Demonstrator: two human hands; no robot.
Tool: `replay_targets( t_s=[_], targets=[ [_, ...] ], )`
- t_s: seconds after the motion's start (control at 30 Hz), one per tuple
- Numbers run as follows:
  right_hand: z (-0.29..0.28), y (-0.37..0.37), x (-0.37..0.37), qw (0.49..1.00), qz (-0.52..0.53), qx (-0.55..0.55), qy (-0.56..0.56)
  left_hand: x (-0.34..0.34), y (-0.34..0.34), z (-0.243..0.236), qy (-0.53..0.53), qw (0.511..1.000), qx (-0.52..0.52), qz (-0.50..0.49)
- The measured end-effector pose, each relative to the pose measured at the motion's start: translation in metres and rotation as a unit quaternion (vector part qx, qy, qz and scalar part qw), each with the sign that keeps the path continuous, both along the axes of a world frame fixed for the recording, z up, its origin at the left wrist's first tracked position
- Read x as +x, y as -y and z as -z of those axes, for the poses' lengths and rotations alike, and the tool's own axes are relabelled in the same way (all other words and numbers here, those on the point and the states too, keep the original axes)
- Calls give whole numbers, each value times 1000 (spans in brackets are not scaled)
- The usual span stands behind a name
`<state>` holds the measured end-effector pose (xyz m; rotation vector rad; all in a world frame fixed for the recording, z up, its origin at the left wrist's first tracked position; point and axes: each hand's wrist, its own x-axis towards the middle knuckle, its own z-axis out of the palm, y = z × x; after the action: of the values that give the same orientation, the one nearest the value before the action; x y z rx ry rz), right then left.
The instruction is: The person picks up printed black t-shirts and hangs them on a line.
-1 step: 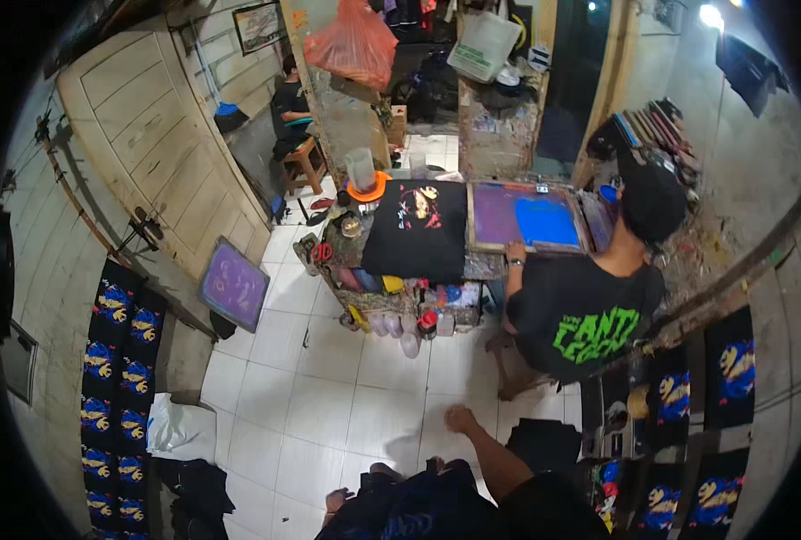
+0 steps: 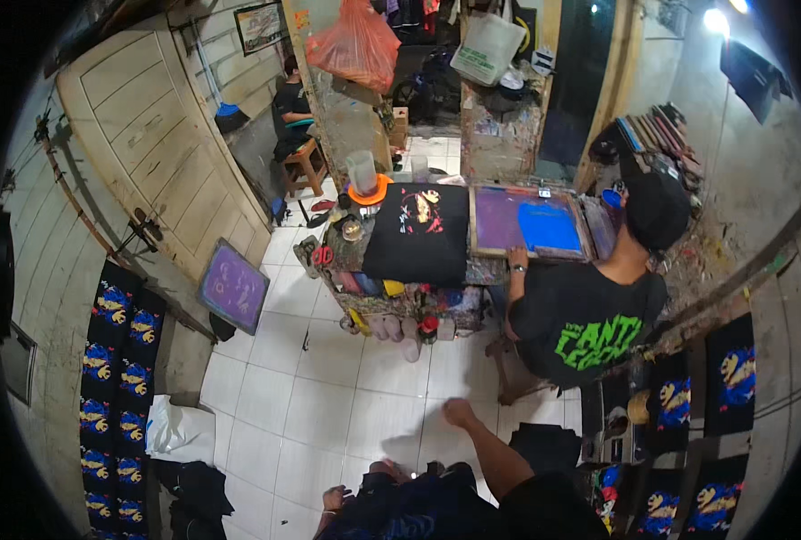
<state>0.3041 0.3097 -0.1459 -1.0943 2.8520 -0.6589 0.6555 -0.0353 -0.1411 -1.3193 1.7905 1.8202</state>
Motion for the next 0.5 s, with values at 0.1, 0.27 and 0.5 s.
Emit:
replay_targets(
  t_s=[0.1, 0.27, 0.5],
  targets=[
    [-53, 26, -78, 844, 201, -257, 426, -74, 29, -5, 34, 981, 130, -142],
    [-47, 31, -134, 734, 299, -389, 470, -174, 62, 24, 42, 995, 85, -41],
    [9, -14, -16, 885, 237, 122, 381, -309, 152, 65, -47, 844, -266, 464]
  ],
)
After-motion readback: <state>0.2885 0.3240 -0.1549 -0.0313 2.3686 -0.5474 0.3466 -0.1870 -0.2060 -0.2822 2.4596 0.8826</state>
